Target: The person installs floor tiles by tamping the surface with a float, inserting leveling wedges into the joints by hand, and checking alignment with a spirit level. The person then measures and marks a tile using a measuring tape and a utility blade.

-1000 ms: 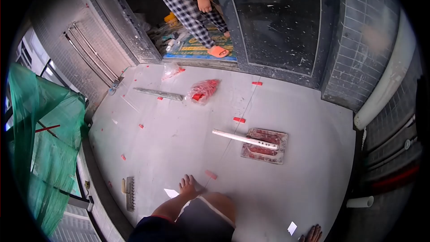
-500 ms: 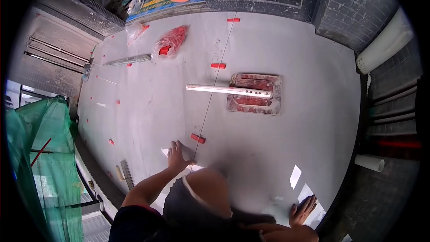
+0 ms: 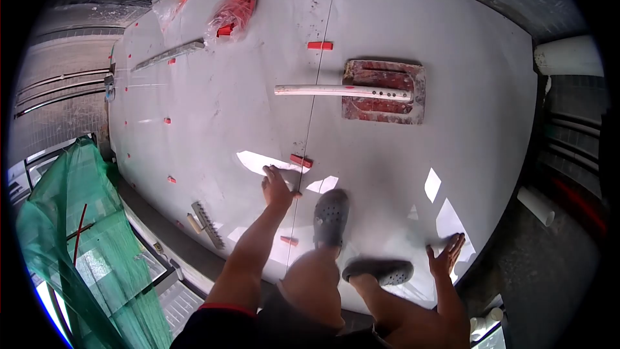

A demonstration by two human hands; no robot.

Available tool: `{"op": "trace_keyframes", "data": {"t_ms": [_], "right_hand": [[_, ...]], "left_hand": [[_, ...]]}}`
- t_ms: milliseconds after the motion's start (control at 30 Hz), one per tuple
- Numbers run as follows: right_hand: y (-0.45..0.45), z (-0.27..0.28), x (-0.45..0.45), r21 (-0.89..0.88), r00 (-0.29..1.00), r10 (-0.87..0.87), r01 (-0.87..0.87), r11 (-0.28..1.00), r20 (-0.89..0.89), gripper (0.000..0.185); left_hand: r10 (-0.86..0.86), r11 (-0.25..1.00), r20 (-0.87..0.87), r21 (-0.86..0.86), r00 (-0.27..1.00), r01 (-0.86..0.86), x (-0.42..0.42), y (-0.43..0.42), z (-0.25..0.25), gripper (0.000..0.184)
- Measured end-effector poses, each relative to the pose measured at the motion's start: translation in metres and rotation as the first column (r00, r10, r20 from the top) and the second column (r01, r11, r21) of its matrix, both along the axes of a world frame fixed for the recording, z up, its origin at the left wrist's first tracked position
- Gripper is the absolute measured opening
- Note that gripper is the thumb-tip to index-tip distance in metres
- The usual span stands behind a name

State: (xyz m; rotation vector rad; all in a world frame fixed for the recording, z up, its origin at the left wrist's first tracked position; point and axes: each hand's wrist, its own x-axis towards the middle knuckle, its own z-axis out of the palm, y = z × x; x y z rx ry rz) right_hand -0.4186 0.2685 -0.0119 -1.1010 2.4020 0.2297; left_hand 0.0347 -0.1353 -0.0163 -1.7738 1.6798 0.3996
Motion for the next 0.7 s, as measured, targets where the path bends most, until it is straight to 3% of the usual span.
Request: {"op": "trace_keyframes", "data": {"t_ms": [33,100,167,233,300,333,367,400,433,467,500,533,567,600,633,667,700], "right_hand": [[-0.016,0.02,-0.003,0.09,0.997,-0.032,0.026,0.996,0.064,0.092],[-0.05,0.052,-0.027,0.365,0.891,-0.23,0.079,0.927,0.391,0.083],[-0.079,0.099,-0.02,0.253,0.826,-0.292,0.189,0.949,0.481,0.064],[-0.1,0.154,0.0,0.182,0.835,-0.224,0.151,0.972,0.503,0.058],[-0.076,0.183,0.021,0.183,0.84,-0.181,0.099,0.978,0.511,0.052],[-0.061,0.203,0.035,0.181,0.826,-0.154,0.065,0.981,0.543,0.046],[-0.047,0.231,0.047,0.042,0.825,0.137,-0.19,0.981,0.548,0.037],[-0.029,0.256,0.061,-0.126,0.785,0.327,-0.308,0.943,0.526,0.03],[-0.003,0.268,0.073,-0.075,0.718,0.196,-0.197,0.978,0.668,0.042],[0.021,0.279,0.082,-0.061,0.639,0.216,-0.255,0.965,0.738,0.036],[0.044,0.289,0.086,-0.153,0.586,0.501,-0.541,0.827,0.637,0.03],[0.072,0.293,0.094,0.114,0.732,0.246,-0.404,0.908,0.636,0.029],[0.088,0.297,0.096,0.362,0.83,-0.02,-0.221,0.906,0.558,0.034],[0.087,0.328,0.09,0.367,0.801,-0.11,-0.144,0.919,0.589,0.033],[0.088,0.369,0.08,0.288,0.685,-0.169,-0.063,0.956,0.709,0.034],[0.093,0.401,0.072,0.237,0.551,-0.203,0.01,0.971,0.809,0.037],[0.099,0.429,0.063,0.203,0.381,-0.224,0.096,0.975,0.897,0.041]], "left_hand": [[-0.027,0.999,0.042,0.025,0.999,0.026,-0.003,-0.003,-0.006,0.111],[-0.368,0.917,0.043,0.18,0.929,0.355,-0.042,-0.012,0.025,0.067],[-0.472,0.869,-0.298,0.003,0.83,0.495,-0.081,0.003,0.081,0.036],[-0.354,0.895,-0.412,0.112,0.84,0.432,-0.096,0.032,0.119,0.031],[0.005,0.974,-0.539,0.193,0.842,0.118,-0.061,0.1,0.102,0.029],[-0.175,0.978,-0.444,0.021,0.879,0.206,-0.088,0.097,0.205,0.036],[-0.139,0.925,-0.439,0.263,0.888,0.275,-0.093,0.087,0.269,0.043],[0.281,0.901,-0.387,0.422,0.878,-0.102,-0.106,0.068,0.354,0.05],[0.484,0.85,-0.293,0.383,0.825,-0.363,-0.076,0.106,0.36,0.052],[0.412,0.902,-0.477,0.334,0.776,-0.274,-0.02,0.157,0.331,0.053],[0.5,0.859,-0.467,0.372,0.729,-0.351,0.006,0.184,0.348,0.055],[0.408,0.903,-0.454,0.329,0.792,-0.276,0.026,0.21,0.365,0.052],[-0.071,0.942,-0.506,0.249,0.86,0.224,0.065,0.249,0.34,0.05],[-0.296,0.873,-0.511,0.198,0.807,0.445,0.08,0.262,0.371,0.049],[0.387,0.807,-0.538,0.59,0.749,0.007,0.085,0.267,0.405,0.053],[0.668,0.645,-0.371,0.721,0.645,-0.253,0.083,0.267,0.445,0.053],[0.745,0.583,-0.317,0.737,0.586,-0.342,0.08,0.264,0.48,0.053]]}}
